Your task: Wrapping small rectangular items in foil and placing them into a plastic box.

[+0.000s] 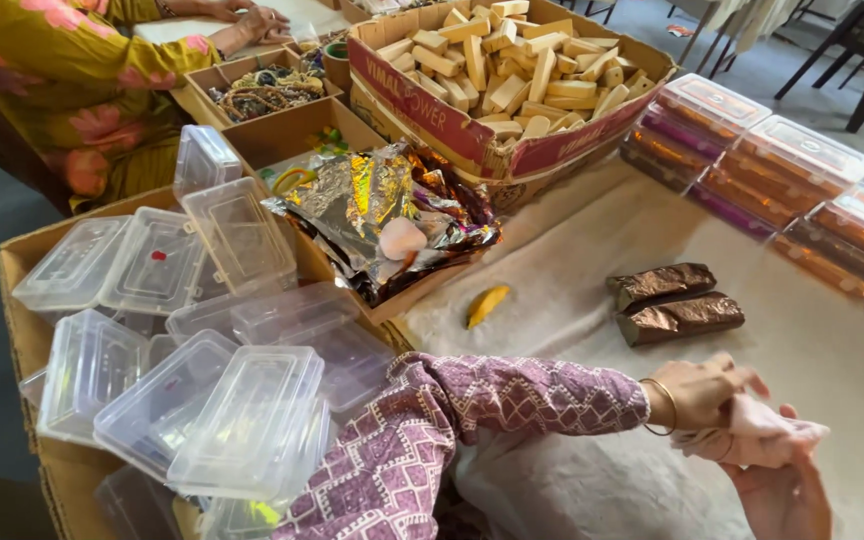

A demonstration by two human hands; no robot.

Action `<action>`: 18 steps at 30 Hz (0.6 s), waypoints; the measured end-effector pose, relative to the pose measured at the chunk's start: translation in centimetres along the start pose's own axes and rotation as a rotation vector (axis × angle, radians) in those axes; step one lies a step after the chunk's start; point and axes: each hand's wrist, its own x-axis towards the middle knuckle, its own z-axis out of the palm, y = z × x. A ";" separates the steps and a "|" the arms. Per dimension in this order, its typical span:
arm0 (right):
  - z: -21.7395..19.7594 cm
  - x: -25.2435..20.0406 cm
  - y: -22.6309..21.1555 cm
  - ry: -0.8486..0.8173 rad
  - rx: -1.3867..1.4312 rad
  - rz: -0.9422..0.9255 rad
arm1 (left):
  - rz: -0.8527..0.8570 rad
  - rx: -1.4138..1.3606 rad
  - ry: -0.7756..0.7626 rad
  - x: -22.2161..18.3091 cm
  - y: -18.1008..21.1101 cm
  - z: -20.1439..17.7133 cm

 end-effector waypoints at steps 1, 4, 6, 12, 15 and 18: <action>-1.1 0.4 0.7 0.005 0.011 0.003 | -0.058 -0.040 0.049 0.1 -0.4 0.1; -1.3 0.2 1.5 0.020 -0.130 0.026 | -0.069 0.048 0.145 0.3 -2.8 1.3; -0.6 -0.3 0.9 0.026 -0.196 0.018 | -0.046 0.083 0.141 0.1 -2.1 -1.2; -5.6 0.3 1.4 0.134 -0.266 -0.128 | 0.123 0.231 0.220 -9.8 2.4 -15.1; -8.0 1.3 1.8 0.256 -0.362 -0.198 | 0.148 0.284 0.356 -17.5 2.7 -22.6; -9.8 2.5 3.3 0.331 -0.497 -0.188 | 0.002 0.375 0.524 -25.1 3.6 -30.4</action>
